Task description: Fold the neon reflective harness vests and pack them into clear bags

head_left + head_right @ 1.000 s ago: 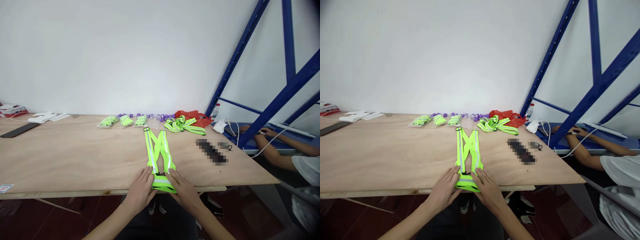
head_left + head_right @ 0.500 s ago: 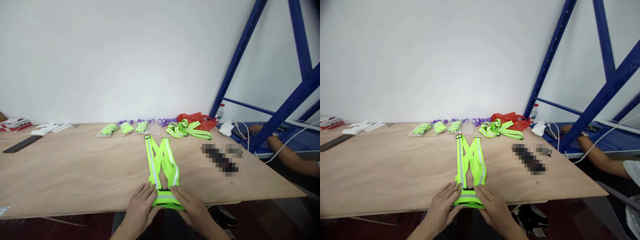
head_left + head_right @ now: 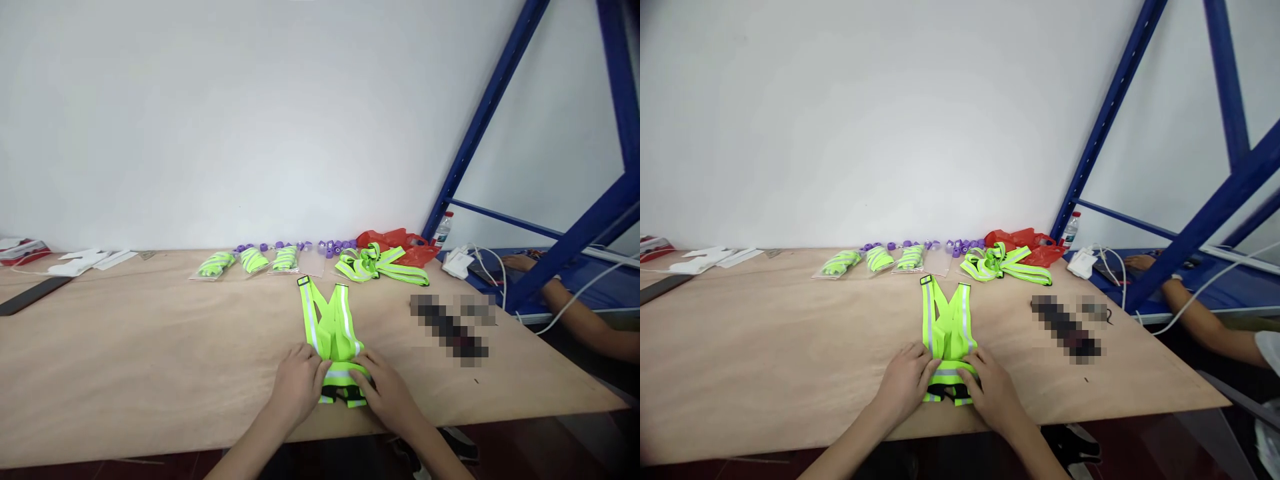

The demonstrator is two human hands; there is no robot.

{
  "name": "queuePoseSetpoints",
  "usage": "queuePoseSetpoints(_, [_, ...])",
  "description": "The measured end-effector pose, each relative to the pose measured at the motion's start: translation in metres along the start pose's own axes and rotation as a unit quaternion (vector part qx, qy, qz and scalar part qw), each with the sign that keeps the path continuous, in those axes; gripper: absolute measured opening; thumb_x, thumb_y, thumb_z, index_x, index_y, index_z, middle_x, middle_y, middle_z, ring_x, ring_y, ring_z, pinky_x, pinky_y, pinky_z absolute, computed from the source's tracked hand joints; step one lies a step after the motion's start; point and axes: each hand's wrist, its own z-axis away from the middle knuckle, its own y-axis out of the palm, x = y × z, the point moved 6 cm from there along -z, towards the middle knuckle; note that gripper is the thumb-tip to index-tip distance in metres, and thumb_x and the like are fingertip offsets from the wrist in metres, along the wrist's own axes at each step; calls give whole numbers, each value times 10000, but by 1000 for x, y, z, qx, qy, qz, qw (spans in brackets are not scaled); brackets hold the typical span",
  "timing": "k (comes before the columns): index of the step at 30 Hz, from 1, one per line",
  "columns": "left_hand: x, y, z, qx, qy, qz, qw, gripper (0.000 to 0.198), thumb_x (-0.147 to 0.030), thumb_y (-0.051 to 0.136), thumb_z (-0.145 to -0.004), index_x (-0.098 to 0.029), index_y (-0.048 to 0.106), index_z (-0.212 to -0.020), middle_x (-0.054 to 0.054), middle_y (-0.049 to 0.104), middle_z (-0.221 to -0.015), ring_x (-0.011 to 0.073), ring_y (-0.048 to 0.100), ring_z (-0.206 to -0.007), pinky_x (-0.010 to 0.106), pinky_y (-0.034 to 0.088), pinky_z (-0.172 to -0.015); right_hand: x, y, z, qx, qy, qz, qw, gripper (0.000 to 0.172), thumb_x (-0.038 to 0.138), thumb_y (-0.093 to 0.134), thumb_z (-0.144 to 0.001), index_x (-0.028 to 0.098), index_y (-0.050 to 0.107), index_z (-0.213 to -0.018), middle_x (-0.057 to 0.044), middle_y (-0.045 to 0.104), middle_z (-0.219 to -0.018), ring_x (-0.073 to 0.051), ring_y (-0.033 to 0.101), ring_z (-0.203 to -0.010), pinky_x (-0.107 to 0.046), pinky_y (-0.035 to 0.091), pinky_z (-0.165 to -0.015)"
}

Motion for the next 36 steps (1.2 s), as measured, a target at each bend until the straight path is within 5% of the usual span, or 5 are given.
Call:
queuePoseSetpoints(8, [0,5,-3,-61,38,-49,996,100,-193,510,-976,-194,609,-968,73,643,-1065,234,590,-952,380,502,-799,3,11,6,-132,-107,179,969,244,267,473,-984,203,695,-1063,-118,670,-1040,-236,640,-925,-357,536,-788])
queuePoseSetpoints(13, [-4,-6,16,-110,178,-48,977,155,-190,506,-987,-194,652,-933,41,677,-913,218,613,-946,452,463,-991,24,9,13,-88,-211,174,958,262,131,443,-974,177,694,-1033,-98,716,-984,-213,661,-939,-350,530,-861])
queuePoseSetpoints(20, [-4,-15,21,-18,198,-18,980,257,-357,532,-978,-156,670,-1060,124,611,-1359,288,493,-1339,518,321,-1178,18,13,16,5,-213,123,969,278,292,581,-945,143,625,-1176,-167,597,-1381,-282,502,-1347,-435,532,-1020])
queuePoseSetpoints(28, [-9,-26,-50,53,263,81,960,276,-274,414,-1018,-204,624,-1183,54,611,-1384,191,516,-1326,406,292,-1198,30,16,11,71,-190,128,971,299,204,514,-953,141,599,-1233,-163,572,-1413,-277,459,-1385,-479,455,-1110])
queuePoseSetpoints(36, [9,46,-133,177,277,32,944,519,-501,374,-1024,-281,416,-1493,102,356,-1584,356,300,-1466,595,221,-1166,35,38,20,122,-138,197,963,893,30,574,-657,321,426,-1488,-125,473,-1500,-453,337,-1413,-670,365,-1079])
